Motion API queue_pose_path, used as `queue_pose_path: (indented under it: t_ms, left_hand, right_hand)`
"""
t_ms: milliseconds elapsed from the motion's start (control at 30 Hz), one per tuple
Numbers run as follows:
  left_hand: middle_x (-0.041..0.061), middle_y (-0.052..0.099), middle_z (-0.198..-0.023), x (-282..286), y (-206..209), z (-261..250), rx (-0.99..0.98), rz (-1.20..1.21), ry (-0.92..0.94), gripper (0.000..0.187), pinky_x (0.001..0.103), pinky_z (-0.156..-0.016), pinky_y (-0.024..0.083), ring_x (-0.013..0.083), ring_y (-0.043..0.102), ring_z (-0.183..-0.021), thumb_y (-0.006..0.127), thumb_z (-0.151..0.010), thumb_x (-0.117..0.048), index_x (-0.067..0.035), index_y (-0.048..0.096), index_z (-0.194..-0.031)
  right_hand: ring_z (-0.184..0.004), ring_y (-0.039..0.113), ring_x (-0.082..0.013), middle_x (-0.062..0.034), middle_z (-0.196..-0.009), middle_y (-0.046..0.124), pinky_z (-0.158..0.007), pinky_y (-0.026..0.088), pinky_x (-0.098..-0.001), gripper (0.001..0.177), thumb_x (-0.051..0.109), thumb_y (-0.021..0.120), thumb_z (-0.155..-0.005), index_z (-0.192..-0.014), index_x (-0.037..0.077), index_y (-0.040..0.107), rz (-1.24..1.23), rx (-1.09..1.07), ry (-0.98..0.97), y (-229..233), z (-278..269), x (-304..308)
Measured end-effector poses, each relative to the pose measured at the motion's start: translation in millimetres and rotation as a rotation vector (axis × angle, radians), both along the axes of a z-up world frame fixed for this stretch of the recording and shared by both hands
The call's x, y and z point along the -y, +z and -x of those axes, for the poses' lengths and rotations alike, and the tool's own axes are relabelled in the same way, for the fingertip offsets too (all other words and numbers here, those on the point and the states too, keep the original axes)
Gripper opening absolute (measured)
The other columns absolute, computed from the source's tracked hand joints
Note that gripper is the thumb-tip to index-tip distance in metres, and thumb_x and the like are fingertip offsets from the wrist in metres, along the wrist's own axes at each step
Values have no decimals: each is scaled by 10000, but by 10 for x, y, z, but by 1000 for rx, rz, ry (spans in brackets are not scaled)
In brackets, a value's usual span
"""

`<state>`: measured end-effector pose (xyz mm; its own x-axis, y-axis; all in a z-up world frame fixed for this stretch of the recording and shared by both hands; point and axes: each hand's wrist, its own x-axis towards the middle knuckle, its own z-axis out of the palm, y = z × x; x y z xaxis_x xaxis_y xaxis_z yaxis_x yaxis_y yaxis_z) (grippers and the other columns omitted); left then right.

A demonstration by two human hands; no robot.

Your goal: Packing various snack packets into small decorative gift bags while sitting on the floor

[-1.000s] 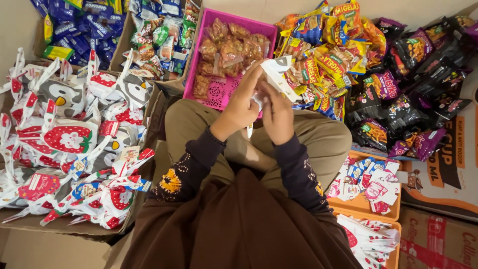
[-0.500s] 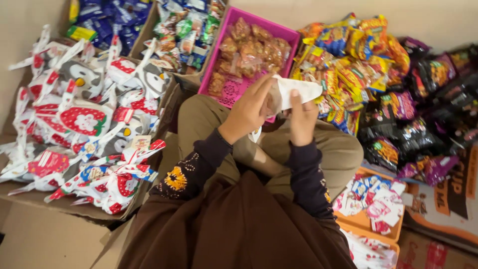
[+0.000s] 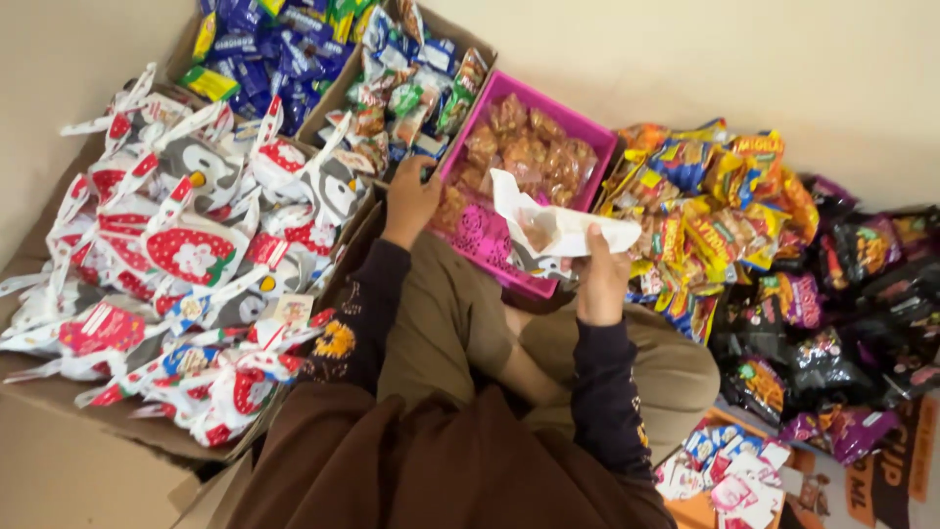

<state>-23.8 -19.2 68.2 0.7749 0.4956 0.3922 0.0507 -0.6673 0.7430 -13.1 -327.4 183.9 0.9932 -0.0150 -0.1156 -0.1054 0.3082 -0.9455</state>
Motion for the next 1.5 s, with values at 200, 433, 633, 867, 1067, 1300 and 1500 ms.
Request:
queue_pose_path:
  t_ms: [200,433,633,867,1067,1300,1500]
  left_hand:
    - [57,638,-1140,-434,-901,-879,-378,-44,158,257,471,-944,550,339,687,-1082,617,-892,-244,-250,625,-1149]
    - [206,634,-1289,-762,-1362,-1100,-718,165,79,590,544,-942,566,412,675,-1153,674,-820,-291,-73,565,-1358]
    - [192,555,-1285,-716,-1289,-1043,-773,84,212,609,620,-900,557,435,650,-1151,699,-855,-265,-25,456,-1358]
    - [301,703,-986,-119,176,-290,-243,207,220,387,624,-836,529,519,677,-1000,616,-964,-322,-23,616,-1209]
    - [160,668,-967,546,1458,620,247,863,-103,334,317,-739,558,217,647,-817,595,-990,-124,23,549,-1286]
    - [151,662,-1055,886,1882,1008,347,617,-342,323,273,-605,576,165,659,-746,612,-1001,-77,-116,600,-1322]
    - [191,640,-1141,959,1926,981,303,143,-395,397,481,-929,538,419,650,-1108,654,-865,23,-55,626,-1254]
  right_hand:
    - [-436,649,-243,-191,-680,682,-387,540,-316,274,190,700,-1012,-839,-23,691,38,80,-28,66,-139,-26]
    - [-445,664,-231,-176,-677,686,-372,552,-307,244,163,705,-1003,-846,-24,693,46,107,-20,199,-166,-65]
    - [-451,659,-228,-167,-655,670,-400,563,-310,269,162,706,-1004,-815,-30,700,71,134,-5,187,-119,-90]
    - [-479,668,-189,-134,-658,680,-423,559,-302,232,124,718,-1000,-813,-14,723,217,273,16,161,-71,-8]
    - [-578,673,-155,-97,-670,673,-535,573,-305,234,100,698,-1026,-828,-20,736,415,471,115,245,-14,23]
    - [-723,690,-297,-175,-748,708,-738,562,-456,233,120,647,-1062,-895,-24,722,689,796,262,802,251,-134]
    - [-962,699,-461,-272,-951,722,-826,549,-531,260,167,622,-1073,-1068,-72,726,746,843,299,871,341,-147]
